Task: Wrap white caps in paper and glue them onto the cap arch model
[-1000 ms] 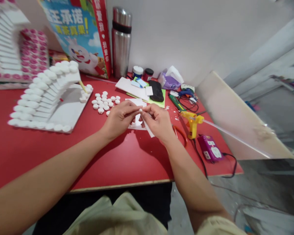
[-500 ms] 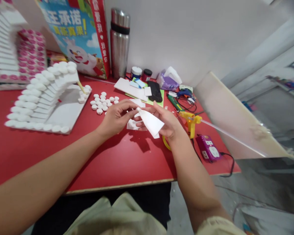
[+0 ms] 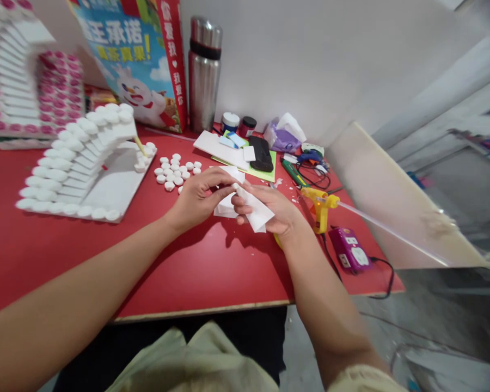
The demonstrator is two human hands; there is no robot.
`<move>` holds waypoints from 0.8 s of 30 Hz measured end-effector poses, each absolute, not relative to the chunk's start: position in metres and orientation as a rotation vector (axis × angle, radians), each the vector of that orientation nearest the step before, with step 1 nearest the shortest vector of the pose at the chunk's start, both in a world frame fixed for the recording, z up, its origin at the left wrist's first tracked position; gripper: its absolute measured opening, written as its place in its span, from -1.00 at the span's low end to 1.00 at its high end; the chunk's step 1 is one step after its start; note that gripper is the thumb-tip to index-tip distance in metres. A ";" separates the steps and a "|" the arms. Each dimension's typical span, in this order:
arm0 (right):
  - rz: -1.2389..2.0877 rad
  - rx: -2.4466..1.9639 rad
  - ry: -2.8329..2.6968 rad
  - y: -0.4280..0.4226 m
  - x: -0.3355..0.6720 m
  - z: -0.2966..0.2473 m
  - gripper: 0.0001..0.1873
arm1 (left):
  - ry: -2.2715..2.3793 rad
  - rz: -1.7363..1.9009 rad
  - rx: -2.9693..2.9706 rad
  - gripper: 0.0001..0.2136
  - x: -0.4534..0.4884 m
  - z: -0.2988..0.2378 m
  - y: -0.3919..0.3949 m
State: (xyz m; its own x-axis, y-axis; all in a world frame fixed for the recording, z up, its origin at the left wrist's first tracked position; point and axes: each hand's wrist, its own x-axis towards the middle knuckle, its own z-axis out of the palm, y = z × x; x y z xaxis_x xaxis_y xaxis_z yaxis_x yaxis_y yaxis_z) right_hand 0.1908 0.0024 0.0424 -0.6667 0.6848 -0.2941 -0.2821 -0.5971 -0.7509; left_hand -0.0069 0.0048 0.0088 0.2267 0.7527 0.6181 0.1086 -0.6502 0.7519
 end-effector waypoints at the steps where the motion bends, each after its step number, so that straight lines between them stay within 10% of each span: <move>1: 2.237 -0.789 -0.937 0.002 0.191 0.043 -0.87 | 0.791 1.449 1.918 -0.89 -0.007 0.009 0.004; 12: 1.692 -1.003 -1.290 -0.003 0.183 0.039 -0.48 | 0.897 1.437 1.643 -0.88 -0.004 0.006 0.004; 24: 0.506 -1.294 -1.726 -0.015 0.166 0.030 -0.78 | 0.962 1.497 1.442 -0.90 0.008 0.001 -0.004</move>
State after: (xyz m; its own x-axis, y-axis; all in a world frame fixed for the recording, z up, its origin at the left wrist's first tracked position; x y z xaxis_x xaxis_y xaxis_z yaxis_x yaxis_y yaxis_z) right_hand 0.1662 -0.0147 0.0299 -0.0555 0.9109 0.4089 0.5456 0.3706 -0.7516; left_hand 0.0081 -0.0039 0.0012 -0.0014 0.9303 0.3668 -0.0525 -0.3664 0.9290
